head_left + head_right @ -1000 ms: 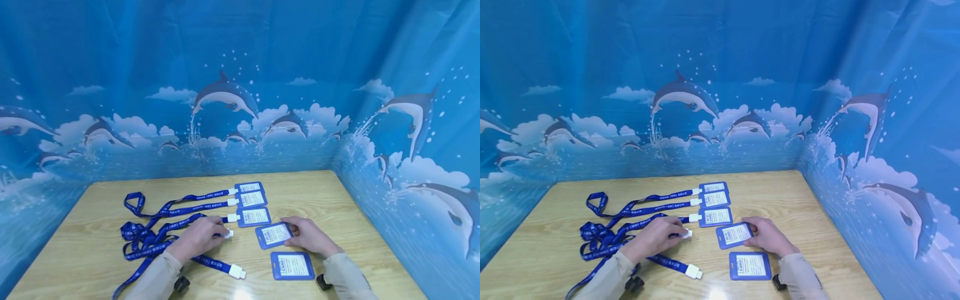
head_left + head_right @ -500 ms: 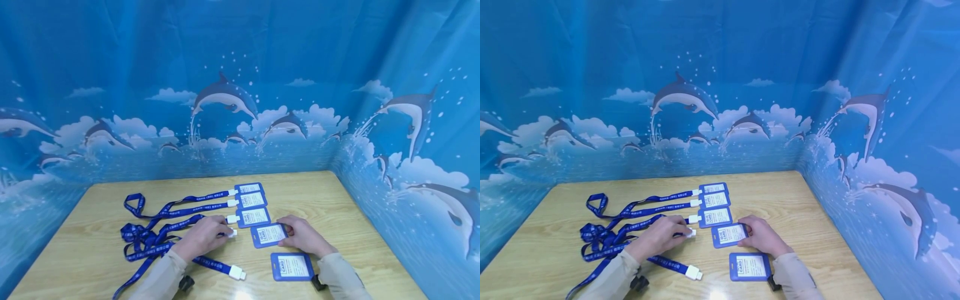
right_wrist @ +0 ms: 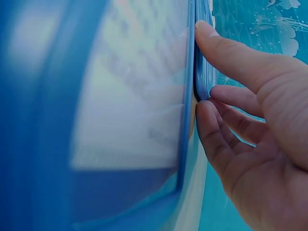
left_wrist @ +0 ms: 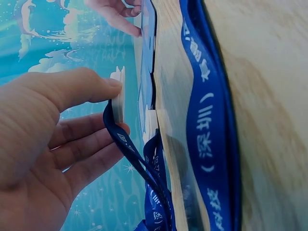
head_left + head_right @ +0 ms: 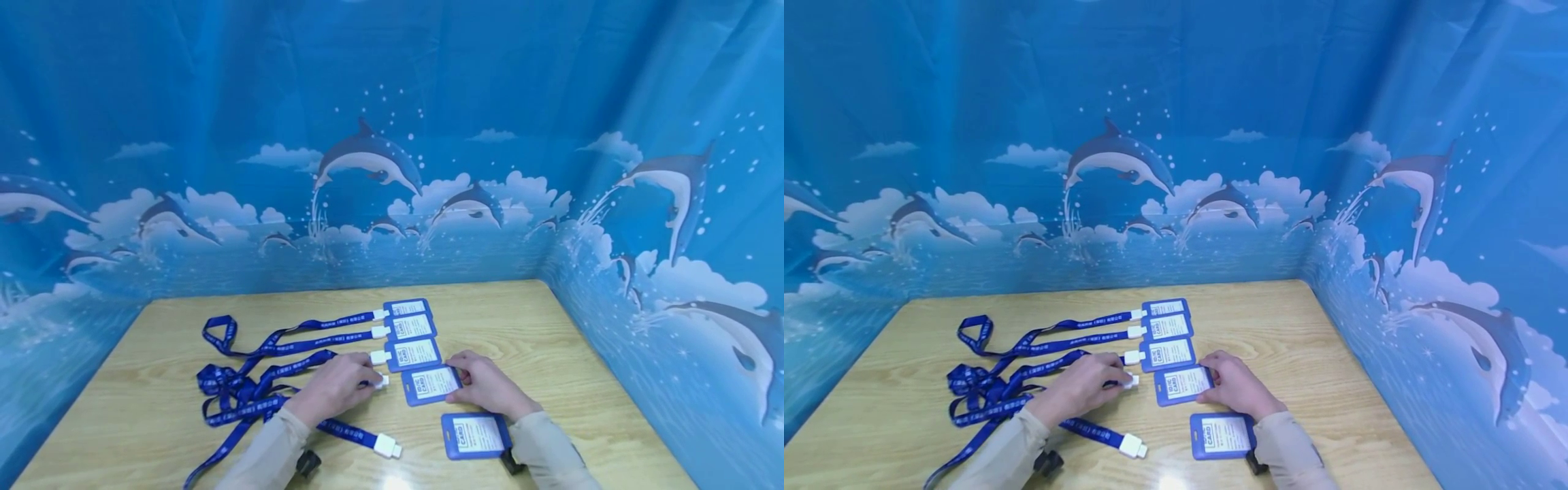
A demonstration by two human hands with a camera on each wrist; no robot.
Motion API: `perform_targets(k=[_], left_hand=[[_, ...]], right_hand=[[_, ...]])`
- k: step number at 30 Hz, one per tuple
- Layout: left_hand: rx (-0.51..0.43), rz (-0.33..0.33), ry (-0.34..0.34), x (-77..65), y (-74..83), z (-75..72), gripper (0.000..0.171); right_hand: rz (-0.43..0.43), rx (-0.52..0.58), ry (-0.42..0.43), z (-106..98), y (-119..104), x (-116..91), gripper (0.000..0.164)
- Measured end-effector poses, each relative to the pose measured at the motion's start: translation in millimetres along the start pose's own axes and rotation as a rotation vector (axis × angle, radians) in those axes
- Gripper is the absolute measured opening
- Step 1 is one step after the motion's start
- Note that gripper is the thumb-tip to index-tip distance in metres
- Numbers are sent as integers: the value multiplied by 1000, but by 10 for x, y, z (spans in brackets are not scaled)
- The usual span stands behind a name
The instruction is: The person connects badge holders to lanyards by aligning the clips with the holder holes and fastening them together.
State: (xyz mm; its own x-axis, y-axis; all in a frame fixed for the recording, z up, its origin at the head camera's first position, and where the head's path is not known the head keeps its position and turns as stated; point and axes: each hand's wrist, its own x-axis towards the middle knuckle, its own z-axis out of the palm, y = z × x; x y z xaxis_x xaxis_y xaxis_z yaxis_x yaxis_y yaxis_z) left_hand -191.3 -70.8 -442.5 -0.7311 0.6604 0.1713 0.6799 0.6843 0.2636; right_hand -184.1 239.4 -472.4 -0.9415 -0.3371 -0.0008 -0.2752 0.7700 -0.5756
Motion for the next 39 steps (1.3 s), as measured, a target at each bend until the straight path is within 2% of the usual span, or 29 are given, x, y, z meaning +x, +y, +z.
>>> perform_targets(k=[9,21,30,39], left_hand=[[10,-7,-30,24,3,36,20],[12,-10,-31,16,11,78,21],[30,18,-46,36,18,114,18],[45,10,-73,57,35,164,18]], right_hand=[[4,8,-17,24,-28,22,65],[2,-10,-14,43,-47,28,65],[23,-11,-41,60,-86,51,67],[16,-9,-49,59,-118,62,69]])
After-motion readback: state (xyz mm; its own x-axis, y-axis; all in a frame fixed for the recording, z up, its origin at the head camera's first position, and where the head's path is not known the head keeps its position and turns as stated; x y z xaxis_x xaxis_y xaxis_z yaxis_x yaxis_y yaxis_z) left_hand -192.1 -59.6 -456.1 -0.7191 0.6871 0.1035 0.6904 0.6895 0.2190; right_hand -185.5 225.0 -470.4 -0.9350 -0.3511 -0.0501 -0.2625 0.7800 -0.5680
